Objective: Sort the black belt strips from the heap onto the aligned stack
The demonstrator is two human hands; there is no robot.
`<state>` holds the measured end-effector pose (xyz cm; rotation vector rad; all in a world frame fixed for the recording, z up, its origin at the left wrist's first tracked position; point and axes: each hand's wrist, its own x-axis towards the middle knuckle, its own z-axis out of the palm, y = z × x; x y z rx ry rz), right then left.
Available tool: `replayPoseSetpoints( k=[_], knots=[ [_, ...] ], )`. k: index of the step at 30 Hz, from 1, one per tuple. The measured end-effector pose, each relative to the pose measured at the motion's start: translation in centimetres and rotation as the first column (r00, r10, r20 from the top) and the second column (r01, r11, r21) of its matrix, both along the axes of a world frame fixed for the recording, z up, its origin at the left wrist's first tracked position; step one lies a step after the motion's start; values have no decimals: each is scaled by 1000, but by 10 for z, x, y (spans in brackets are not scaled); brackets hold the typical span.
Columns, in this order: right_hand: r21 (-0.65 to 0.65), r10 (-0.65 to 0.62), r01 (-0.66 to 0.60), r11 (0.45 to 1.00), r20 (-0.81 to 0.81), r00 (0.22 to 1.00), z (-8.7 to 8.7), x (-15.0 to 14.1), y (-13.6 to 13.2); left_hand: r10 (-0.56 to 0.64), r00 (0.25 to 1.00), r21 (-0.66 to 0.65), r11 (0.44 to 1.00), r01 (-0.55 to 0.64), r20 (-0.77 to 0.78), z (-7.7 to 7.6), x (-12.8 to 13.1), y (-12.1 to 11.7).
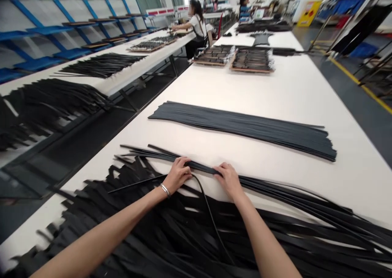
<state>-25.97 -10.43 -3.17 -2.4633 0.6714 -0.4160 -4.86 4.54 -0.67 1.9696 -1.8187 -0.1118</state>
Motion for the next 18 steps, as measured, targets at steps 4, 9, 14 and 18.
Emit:
replayPoseSetpoints(
  k=[4,9,14,18],
  knots=[
    [-44,-41,39,998,-38,998,11,2,8,-15,988,23,1000,18,-152,-10,21,-28],
    [-278,-89,64,959,-77,993,36,-3,54,88,966,54,996,-77,-244,-12,30,-34],
    [-334,-128,-12,942,-396,909,54,-33,86,51,963,60,998,-36,-266,-17,33,-37],
    [-379,-222,-30,925,-603,766,61,-127,57,63,961,36,998,-55,-271,-18,32,-39]
  ],
)
